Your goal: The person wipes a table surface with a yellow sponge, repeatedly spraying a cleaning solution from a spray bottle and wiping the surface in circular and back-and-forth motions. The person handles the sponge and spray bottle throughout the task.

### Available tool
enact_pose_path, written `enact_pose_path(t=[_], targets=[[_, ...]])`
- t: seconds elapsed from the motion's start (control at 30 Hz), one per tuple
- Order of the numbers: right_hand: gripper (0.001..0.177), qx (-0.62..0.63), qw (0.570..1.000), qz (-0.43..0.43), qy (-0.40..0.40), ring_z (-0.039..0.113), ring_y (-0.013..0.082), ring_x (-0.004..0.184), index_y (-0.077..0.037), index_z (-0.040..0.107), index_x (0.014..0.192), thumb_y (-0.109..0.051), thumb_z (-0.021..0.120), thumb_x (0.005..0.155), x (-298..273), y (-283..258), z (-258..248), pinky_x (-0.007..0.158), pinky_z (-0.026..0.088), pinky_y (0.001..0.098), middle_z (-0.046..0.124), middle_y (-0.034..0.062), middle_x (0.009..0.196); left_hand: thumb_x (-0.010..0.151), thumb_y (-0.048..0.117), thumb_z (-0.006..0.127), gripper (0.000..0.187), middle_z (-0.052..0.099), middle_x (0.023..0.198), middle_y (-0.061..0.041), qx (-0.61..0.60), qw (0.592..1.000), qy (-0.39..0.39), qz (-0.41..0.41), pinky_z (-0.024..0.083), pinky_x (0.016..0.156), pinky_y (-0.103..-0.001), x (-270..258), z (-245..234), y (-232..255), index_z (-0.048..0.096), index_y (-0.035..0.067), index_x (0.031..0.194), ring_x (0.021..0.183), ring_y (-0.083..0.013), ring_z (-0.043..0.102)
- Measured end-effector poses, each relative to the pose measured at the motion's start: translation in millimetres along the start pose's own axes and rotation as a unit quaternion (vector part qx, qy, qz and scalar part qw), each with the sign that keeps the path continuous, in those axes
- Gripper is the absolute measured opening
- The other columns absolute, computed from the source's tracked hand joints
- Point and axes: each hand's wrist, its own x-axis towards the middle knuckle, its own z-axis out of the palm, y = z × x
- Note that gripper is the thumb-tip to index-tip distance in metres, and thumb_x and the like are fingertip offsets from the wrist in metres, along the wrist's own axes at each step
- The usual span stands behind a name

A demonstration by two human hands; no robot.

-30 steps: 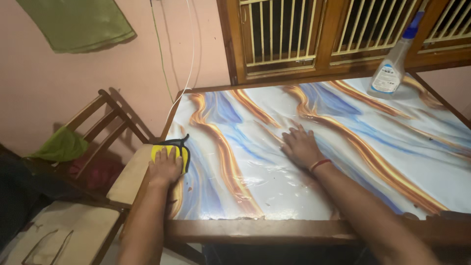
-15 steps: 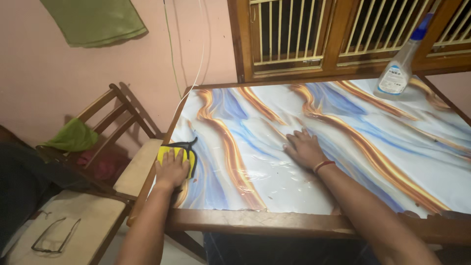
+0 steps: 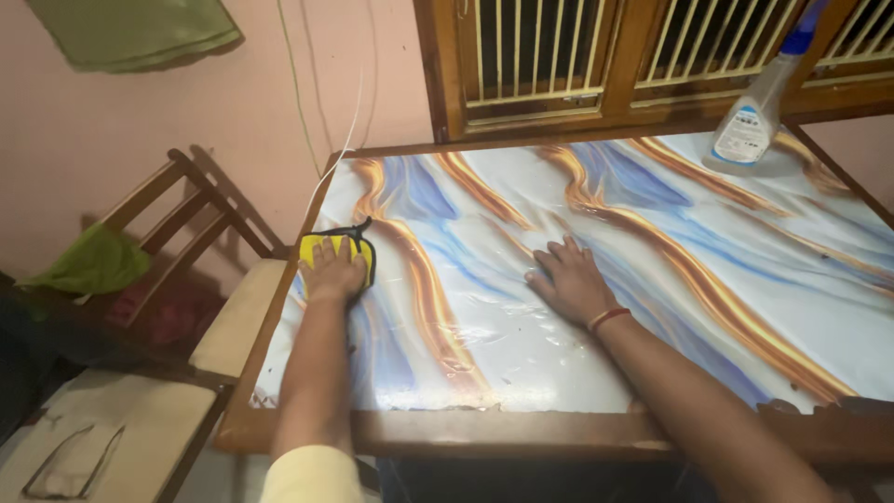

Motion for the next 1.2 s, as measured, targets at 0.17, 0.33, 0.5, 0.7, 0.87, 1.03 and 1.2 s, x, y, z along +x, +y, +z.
enact_pose_path(t=[0.17,0.33,0.5,0.7,0.87,1.03,1.2], targets=[[0.056,-0.001,1.000,0.004,-0.002,0.034,0.0453,0.144,-0.008,0.061,0.136,-0.047,0.058,0.096,1.3,-2.5,-1.5,0.115,0.028,0.0564,0.052,0.0217,0.146,0.100,0.047,0.026,0.069,0.009,0.174,-0.010,-0.004,1.000,-0.004,0.014,0.005,0.126,-0.058,12.1,-3.3,51.0,0.021,0.024,0.165,0.160,-0.0305,0.008],[0.056,-0.004,1.000,0.017,-0.007,0.034,0.0438,0.146,-0.010,0.061,0.136,-0.048,0.058,0.095,2.0,-5.1,-1.7,0.117,0.027,0.0567,0.051,0.0205,0.147,0.101,0.052,0.025,0.070,0.009,0.173,-0.011,0.002,0.998,-0.024,0.060,0.004,0.125,-0.059,4.5,-5.7,120.1,0.021,0.021,0.164,0.160,-0.0298,0.007],[0.056,0.023,1.000,0.016,0.004,0.032,0.0446,0.146,-0.008,0.060,0.137,-0.046,0.058,0.096,-0.7,-3.9,-3.4,0.116,0.026,0.0590,0.050,0.0219,0.147,0.102,0.052,0.027,0.068,0.016,0.171,-0.014,-0.024,0.986,-0.022,0.163,0.008,0.125,-0.059,-16.8,-1.5,195.5,0.029,0.020,0.162,0.158,-0.0337,0.013],[0.044,0.094,0.989,-0.007,0.111,0.040,0.0416,0.146,-0.005,0.060,0.134,-0.031,0.058,0.100,1.8,4.8,-6.8,0.119,0.031,0.0545,0.056,0.0206,0.145,0.104,0.046,0.030,0.059,0.035,0.162,-0.014,-0.010,0.923,0.033,0.384,0.016,0.121,-0.062,-41.9,42.8,263.3,0.039,0.017,0.155,0.153,-0.0355,0.026],[0.040,0.172,0.969,-0.004,0.178,0.043,0.0446,0.142,-0.003,0.060,0.136,-0.021,0.058,0.100,3.7,2.2,-16.6,0.119,0.033,0.0504,0.056,0.0208,0.146,0.110,0.038,0.032,0.052,0.066,0.142,-0.019,-0.262,0.839,-0.058,0.472,0.048,0.114,-0.046,-10.9,84.8,261.4,0.060,0.009,0.142,0.135,-0.0349,0.061],[0.047,0.118,0.986,-0.074,0.094,0.041,0.0458,0.144,-0.004,0.059,0.136,-0.028,0.061,0.096,15.4,1.6,-7.3,0.120,0.033,0.0515,0.053,0.0244,0.146,0.107,0.027,0.043,0.046,0.066,0.138,-0.021,-0.503,0.771,0.089,0.379,0.044,0.115,-0.039,22.6,61.4,200.7,0.063,-0.002,0.136,0.134,-0.0332,0.061],[0.072,-0.051,0.997,-0.013,-0.059,0.031,0.0486,0.143,-0.002,0.044,0.148,-0.053,0.051,0.098,42.6,-4.2,24.1,0.112,0.027,0.0605,0.037,0.0318,0.153,0.104,0.033,0.045,0.049,0.062,0.142,-0.022,-0.437,0.840,0.151,0.284,0.040,0.115,-0.041,17.0,18.5,128.4,0.061,0.002,0.139,0.135,-0.0358,0.056]])
